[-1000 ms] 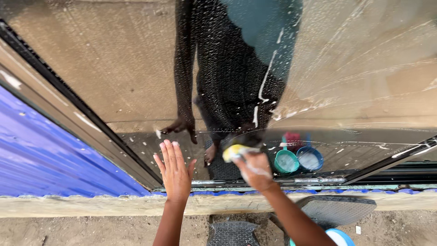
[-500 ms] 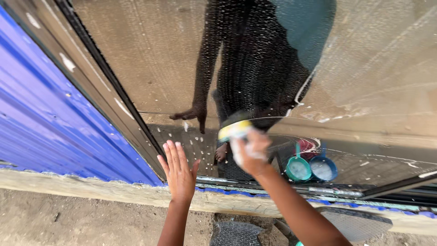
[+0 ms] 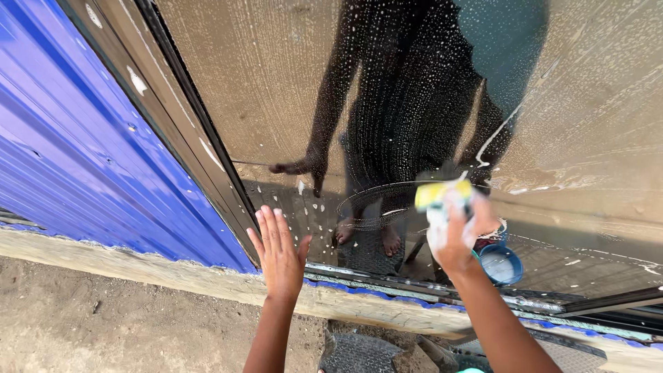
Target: The person soaps a sponge in a blue basin and scrubs the exterior of a glass window and its frame with the soapy sponge.
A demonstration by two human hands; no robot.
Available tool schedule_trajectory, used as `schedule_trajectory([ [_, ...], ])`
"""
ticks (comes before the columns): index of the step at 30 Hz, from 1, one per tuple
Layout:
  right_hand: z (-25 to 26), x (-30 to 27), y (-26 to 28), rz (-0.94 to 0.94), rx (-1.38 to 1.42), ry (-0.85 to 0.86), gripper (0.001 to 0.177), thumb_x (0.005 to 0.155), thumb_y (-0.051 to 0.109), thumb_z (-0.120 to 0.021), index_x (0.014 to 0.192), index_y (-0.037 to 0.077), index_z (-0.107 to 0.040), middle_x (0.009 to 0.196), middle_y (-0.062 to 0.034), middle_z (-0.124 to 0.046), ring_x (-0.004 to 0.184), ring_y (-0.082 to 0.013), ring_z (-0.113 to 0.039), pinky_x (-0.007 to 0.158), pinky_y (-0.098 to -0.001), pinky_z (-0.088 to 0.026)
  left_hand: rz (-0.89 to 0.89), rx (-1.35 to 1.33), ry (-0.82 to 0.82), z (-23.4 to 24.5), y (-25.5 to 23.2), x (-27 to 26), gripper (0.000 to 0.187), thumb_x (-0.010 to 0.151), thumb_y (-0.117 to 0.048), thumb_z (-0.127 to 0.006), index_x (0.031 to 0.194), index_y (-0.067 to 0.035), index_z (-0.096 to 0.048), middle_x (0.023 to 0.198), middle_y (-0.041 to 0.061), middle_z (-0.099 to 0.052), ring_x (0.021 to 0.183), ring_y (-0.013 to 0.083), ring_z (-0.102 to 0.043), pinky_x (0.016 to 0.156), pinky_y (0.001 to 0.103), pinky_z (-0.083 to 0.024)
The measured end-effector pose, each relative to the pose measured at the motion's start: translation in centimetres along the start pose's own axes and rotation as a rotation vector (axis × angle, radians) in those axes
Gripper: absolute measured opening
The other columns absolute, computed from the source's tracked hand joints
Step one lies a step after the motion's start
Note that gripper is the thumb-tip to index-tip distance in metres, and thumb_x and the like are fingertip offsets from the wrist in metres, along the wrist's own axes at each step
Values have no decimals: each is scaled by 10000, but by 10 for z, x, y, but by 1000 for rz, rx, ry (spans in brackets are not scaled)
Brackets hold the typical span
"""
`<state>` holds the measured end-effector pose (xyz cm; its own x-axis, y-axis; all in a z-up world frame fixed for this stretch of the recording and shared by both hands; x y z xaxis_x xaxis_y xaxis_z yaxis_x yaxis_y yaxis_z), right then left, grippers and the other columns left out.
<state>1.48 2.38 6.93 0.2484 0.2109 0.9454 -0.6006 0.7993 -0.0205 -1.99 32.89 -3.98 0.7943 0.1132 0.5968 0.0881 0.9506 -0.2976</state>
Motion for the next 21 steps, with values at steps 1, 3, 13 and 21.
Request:
schedule_trajectory([
  [1, -6, 3, 3, 19, 0, 17, 197, 954, 83, -650, 1131, 9, -608, 995, -162, -650, 835, -258, -638, 647, -407, -539, 2, -8, -7, 0, -2, -1, 869, 956, -432, -633, 1547, 88, -265, 1651, 287, -214, 1558, 399, -164, 1248, 611, -104],
  [3, -37, -3, 11, 77, 26, 141, 195, 981, 132, -642, 1143, 27, -625, 994, -147, -656, 830, -250, -639, 628, -400, -542, 7, -20, -27, 2, -2, 1, 868, 956, -428, -636, 1548, 85, -262, 1650, 292, -213, 1559, 401, -164, 1251, 608, -103],
  [13, -64, -99, 32, 302, 138, 587, 316, 918, 201, -680, 1218, 102, -660, 1101, -121, -705, 1000, -270, -699, 838, -429, -577, 44, 13, -57, 18, 16, -5, 844, 956, -405, -645, 1542, 86, -287, 1652, 276, -218, 1558, 397, -172, 1247, 613, -113],
  [21, -62, -36, 11, 100, -5, 81, 332, 953, -28, -725, 1270, -48, -631, 1156, -139, -704, 919, -251, -710, 733, -363, -546, 43, 17, -52, 12, 18, 2, 854, 961, -427, -636, 1551, 82, -287, 1652, 269, -220, 1548, 395, -172, 1242, 599, -119],
])
Point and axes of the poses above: each hand's wrist, its own x-axis towards the middle knuckle, its own z-axis out of the back of the hand, y = z × x, the point moved 1 cm from there along x, towards the middle knuckle
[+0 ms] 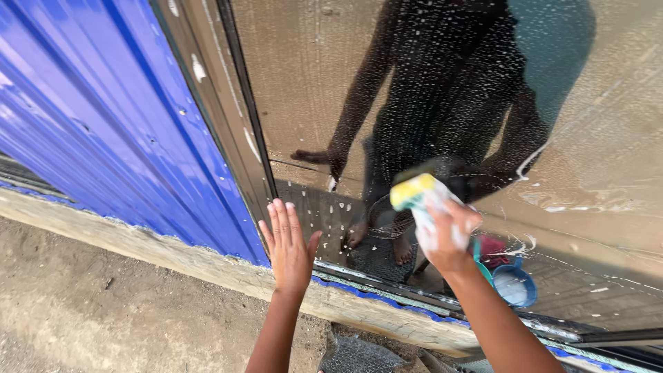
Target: The person soaps a sponge in a blue basin and scrubs the exterior of a glass window and its frame with the soapy sponge.
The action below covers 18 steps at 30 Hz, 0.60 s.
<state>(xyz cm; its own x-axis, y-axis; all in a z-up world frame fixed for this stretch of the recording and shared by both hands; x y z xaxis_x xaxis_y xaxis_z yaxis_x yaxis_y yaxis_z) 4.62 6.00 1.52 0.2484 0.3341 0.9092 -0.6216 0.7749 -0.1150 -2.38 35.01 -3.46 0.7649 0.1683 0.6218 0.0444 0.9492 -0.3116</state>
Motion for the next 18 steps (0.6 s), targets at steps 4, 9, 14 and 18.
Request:
schedule_trajectory([
  [4, -38, 44, 41, 100, 483, 82, 195, 964, 11, -730, 1140, 45, -655, 1133, -87, -700, 958, -258, -719, 850, -373, -572, 20, 2, -27, 7, 6, 2, 829, 968, -413, -635, 1550, 71, -295, 1657, 257, -231, 1563, 382, -180, 1257, 589, -123],
  [9, -85, -20, 90, 178, 347, 556, 326, 910, 246, -643, 1142, 26, -710, 1157, -205, -670, 966, -353, -669, 818, -449, -575, 42, 22, -41, 19, 20, -1, 838, 958, -414, -635, 1546, 76, -294, 1649, 269, -225, 1553, 392, -179, 1245, 595, -127],
  [14, -46, -55, 48, -285, 513, 1035, 334, 1040, 264, -582, 1252, 12, -634, 1195, -191, -657, 962, -262, -688, 878, -372, -580, 41, 71, -25, 22, 31, -10, 850, 964, -422, -636, 1551, 75, -274, 1653, 267, -216, 1561, 387, -169, 1250, 591, -120],
  [18, -3, 18, 34, 206, 8, 210, 252, 939, 148, -768, 1163, 40, -731, 1192, -129, -694, 881, -248, -659, 745, -401, -500, 33, 70, -9, 17, 27, -5, 865, 952, -433, -637, 1548, 76, -270, 1647, 270, -218, 1546, 394, -167, 1240, 589, -118],
])
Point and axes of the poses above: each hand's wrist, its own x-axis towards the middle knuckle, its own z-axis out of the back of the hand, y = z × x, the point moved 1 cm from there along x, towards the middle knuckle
